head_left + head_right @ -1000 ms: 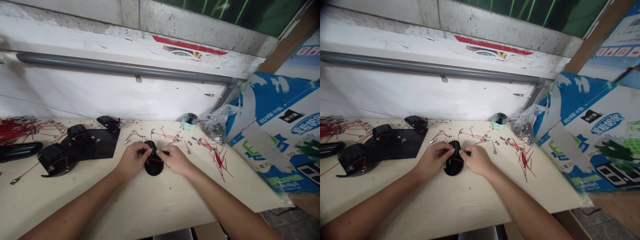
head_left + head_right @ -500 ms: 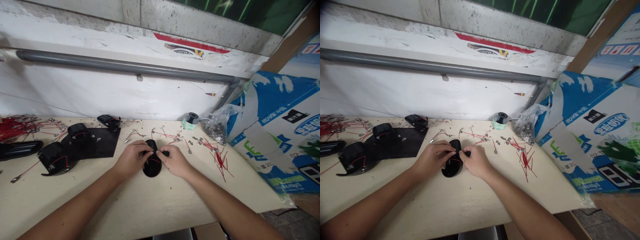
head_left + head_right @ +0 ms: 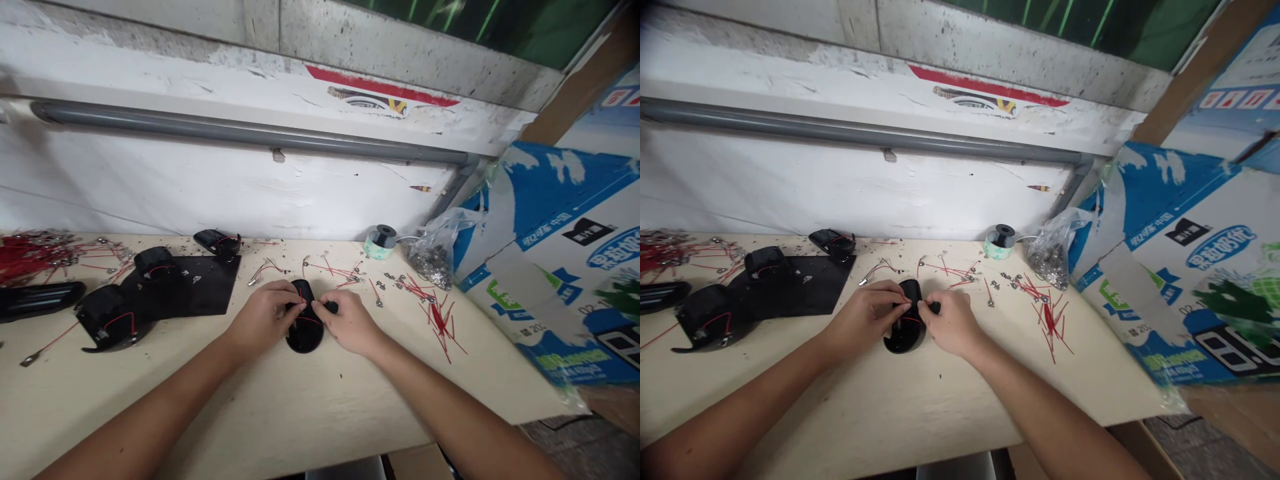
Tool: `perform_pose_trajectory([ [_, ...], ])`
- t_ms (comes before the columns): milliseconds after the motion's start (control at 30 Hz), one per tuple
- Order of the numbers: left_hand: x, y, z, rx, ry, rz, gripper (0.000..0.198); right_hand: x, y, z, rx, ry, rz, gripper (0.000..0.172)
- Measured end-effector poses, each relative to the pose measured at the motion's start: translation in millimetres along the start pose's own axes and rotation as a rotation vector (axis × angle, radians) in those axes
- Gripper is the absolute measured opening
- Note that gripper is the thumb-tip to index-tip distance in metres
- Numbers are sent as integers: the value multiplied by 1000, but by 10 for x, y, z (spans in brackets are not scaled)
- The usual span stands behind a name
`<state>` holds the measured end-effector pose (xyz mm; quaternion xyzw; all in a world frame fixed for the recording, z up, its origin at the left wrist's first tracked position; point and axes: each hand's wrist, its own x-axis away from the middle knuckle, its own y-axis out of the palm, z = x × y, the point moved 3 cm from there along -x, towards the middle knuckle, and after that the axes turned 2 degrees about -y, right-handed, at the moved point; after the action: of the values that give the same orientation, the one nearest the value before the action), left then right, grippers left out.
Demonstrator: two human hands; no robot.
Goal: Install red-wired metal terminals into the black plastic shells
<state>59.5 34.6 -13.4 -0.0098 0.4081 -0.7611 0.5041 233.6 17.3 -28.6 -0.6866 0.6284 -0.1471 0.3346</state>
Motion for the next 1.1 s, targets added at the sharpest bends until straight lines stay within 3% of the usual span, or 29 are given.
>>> perform_pose_trajectory([
  [333, -15, -38, 58, -19, -58, -5, 20, 6, 3, -41, 48, -55, 51, 35],
  [500, -29, -90, 70, 43, -61, 57, 18, 28, -12, -58, 29, -51, 68, 35],
  [700, -22, -72, 61, 9, -45, -4, 19, 38, -11, -82, 29, -48, 88, 34],
  [1100, -19, -28, -31, 91, -197, 18, 7, 34, -40, -131, 44, -55, 103, 31],
])
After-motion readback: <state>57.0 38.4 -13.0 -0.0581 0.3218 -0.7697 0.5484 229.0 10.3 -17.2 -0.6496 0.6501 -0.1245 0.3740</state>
